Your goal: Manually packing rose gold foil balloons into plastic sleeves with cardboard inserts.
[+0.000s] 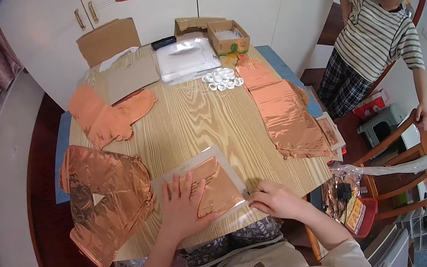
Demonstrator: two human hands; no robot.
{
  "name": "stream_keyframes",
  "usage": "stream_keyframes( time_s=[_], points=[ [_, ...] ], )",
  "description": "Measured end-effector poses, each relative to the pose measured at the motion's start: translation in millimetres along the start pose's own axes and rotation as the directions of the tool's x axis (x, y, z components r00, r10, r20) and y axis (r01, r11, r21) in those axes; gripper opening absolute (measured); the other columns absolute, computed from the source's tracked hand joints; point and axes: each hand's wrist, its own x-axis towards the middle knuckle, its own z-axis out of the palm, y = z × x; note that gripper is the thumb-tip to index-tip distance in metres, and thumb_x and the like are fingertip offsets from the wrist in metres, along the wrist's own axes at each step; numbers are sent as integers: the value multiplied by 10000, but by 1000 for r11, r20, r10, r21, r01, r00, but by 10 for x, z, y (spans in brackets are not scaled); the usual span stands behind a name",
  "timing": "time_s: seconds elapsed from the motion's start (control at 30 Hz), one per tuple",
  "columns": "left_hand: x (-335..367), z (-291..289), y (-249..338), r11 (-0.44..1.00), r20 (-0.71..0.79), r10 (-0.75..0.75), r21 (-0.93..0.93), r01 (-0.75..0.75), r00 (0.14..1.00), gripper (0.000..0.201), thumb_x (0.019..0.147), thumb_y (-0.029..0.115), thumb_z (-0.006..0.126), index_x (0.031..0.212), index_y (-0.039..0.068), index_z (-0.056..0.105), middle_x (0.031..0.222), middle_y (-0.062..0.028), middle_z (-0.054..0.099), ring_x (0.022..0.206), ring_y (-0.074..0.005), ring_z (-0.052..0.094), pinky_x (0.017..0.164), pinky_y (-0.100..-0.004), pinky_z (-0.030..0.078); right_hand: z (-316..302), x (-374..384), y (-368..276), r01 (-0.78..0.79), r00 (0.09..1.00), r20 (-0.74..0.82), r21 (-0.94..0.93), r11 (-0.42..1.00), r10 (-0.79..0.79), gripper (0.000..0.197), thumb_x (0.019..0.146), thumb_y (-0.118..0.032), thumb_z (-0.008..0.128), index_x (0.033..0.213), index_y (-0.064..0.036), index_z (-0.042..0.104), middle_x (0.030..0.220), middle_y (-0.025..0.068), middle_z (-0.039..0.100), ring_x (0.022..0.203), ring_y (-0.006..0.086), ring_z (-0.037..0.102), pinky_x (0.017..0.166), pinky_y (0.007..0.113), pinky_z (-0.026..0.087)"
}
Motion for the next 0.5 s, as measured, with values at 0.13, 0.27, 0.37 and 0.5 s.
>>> stream_keyframes(
  time_s=[0.13, 0.27, 0.37, 0.5],
  points=[
    [-1, 8, -2, 1000, 14, -3, 1, 3, 1000, 912, 762, 715, 574, 1440, 124, 422, 1537, -207, 250, 1426, -462, 152, 1109, -650, 137, -26, 166, 160, 231, 972, -40, -52, 972, -233, 281, 812, -231, 693, 1050, -99, 627, 1102, 33, 609, 1124, 251, 550, 899, 397, 435],
    [-3, 17, 0, 1000, 12, -1, 8, 1, 1000, 909, 766, 712, 571, 1443, 124, 417, 1535, -214, 249, 1425, -463, 155, 1107, -652, 136, -59, 236, 296, 307, 950, 111, -156, 939, -292, 317, 840, -372, 640, 1063, -147, 638, 1185, -6, 611, 1172, 211, 516, 923, 367, 400],
    [5, 10, 2, 1000, 12, 0, 19, -1, 1000, 910, 764, 707, 575, 1444, 124, 415, 1534, -216, 250, 1421, -465, 164, 1107, -650, 141, -80, 309, 309, 350, 934, 150, -214, 912, -324, 327, 853, -407, 611, 1067, -161, 631, 1176, -8, 610, 1165, 206, 517, 929, 355, 393],
    [16, -4, 10, 999, 12, -3, 35, 3, 1000, 912, 759, 705, 579, 1441, 122, 418, 1532, -215, 255, 1415, -467, 176, 1108, -646, 144, -73, 356, 311, 409, 913, 142, -307, 860, -383, 255, 879, -359, 607, 1033, -156, 627, 1167, -7, 609, 1150, 209, 527, 933, 354, 403]
  ],
)
